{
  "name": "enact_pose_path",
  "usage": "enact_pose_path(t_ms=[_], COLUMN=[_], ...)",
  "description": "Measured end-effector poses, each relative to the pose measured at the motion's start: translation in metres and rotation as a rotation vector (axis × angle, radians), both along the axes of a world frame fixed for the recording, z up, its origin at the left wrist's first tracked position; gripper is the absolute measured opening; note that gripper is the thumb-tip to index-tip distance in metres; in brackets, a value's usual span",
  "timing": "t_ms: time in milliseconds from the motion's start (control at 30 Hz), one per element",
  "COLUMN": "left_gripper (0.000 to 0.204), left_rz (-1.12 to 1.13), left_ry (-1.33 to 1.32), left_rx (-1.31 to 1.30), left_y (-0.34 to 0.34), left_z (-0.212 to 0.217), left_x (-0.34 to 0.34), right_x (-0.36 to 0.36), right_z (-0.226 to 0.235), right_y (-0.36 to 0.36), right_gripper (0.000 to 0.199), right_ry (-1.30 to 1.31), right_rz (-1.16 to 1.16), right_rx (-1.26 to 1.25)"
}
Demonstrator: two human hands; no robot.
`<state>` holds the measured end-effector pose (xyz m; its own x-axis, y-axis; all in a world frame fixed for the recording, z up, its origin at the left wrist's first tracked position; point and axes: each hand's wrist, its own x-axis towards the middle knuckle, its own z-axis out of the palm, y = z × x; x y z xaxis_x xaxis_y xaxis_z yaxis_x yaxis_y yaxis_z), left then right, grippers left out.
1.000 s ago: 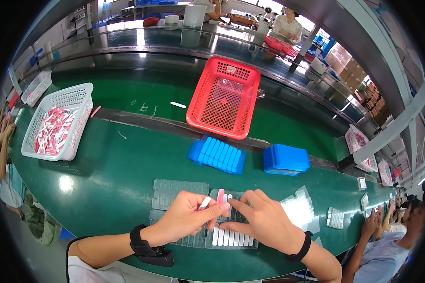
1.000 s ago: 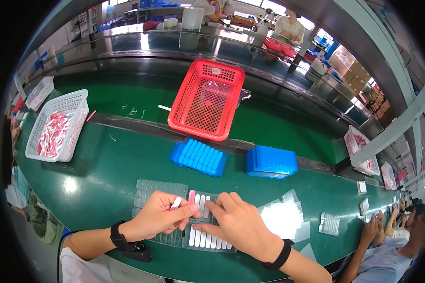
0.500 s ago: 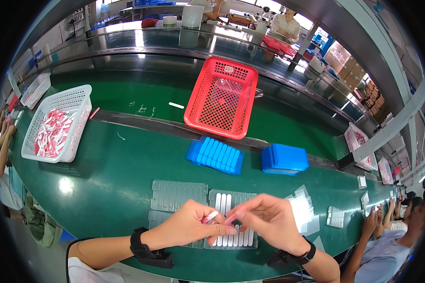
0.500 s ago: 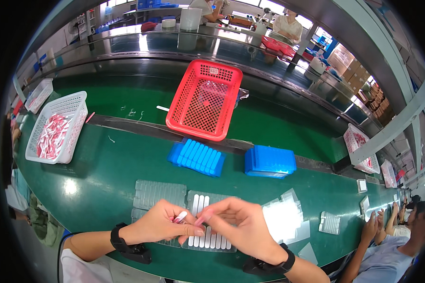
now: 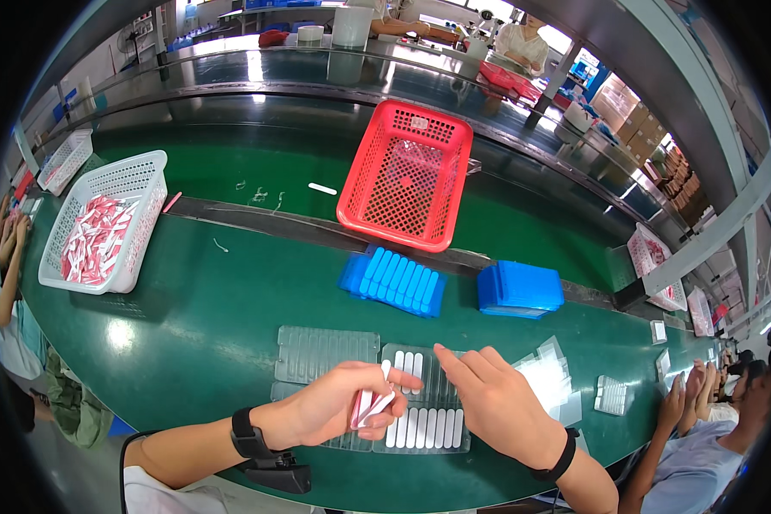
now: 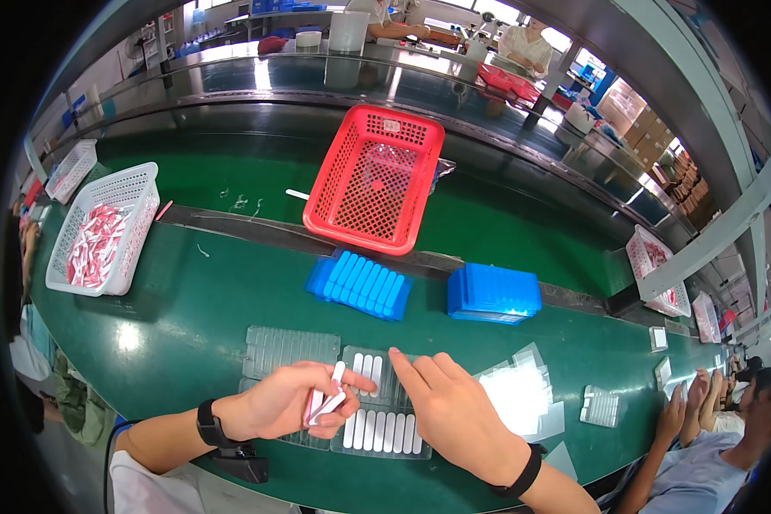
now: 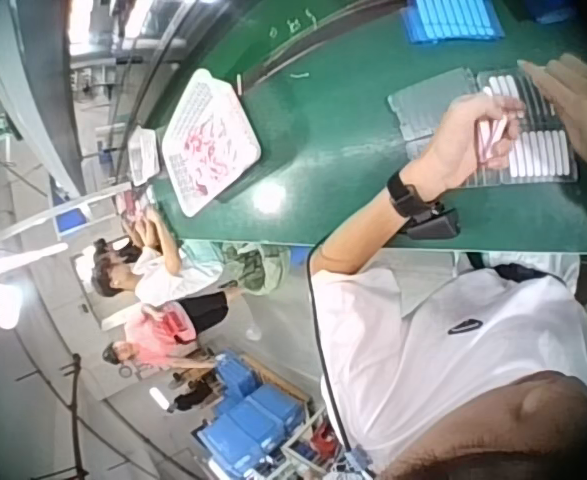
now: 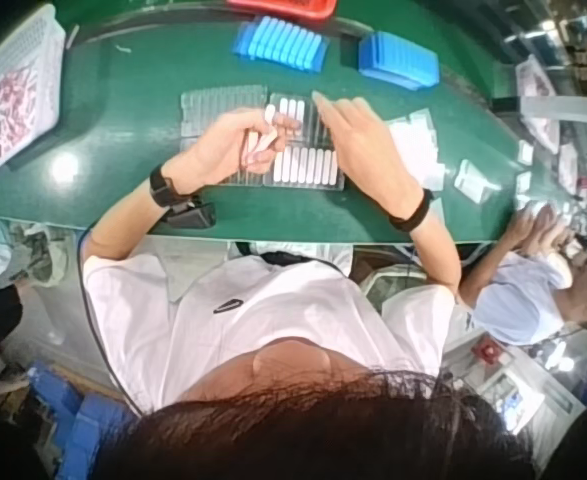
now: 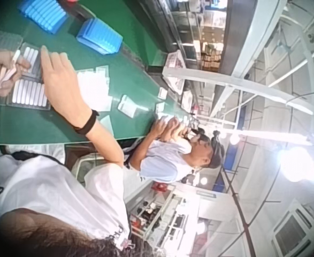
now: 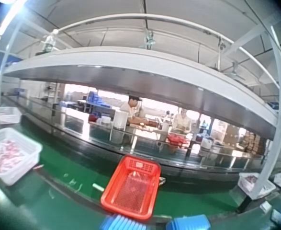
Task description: The person is seen assembling small pink and blue components into clear plastic trays at a factory workbench.
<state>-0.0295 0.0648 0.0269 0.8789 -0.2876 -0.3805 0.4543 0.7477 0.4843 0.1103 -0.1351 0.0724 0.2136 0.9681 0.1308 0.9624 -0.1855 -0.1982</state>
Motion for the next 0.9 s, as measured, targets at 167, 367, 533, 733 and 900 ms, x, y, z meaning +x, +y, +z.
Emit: enact_pose_path(t_ms=[167, 367, 533, 733, 900], left_gripper=[0.055, 0.05, 0.048, 0.042, 0.041], left_rz=[0.019, 0.074, 0.112, 0.164, 0.166], left_ry=[-0.04, -0.086, -0.111, -0.149, -0.193], left_rx=[0.056, 0.049, 0.092, 0.156, 0.13], left_y=[-0.004, -0.004, 0.0, -0.002, -0.008], left_z=[-0.004, -0.012, -0.013, -0.017, -0.025], left_x=[0.001, 0.0, 0.0, -0.001, 0.004], right_x=[0.001, 0.0, -0.005, -0.004, -0.014], right_z=[-0.006, -0.009, -0.009, -0.024, -0.021], right_y=[-0.004, -0.009, -0.007, -0.003, -0.01], right_gripper=[0.045, 0.013, 0.009, 0.009, 0.016], right_ry=[0.018, -0.018, -0.061, -0.142, -0.048], right_rz=[-0.009, -0.029, -0.069, 0.154, 0.093], right_rx=[0.041, 0.008, -0.086, 0.041, 0.119])
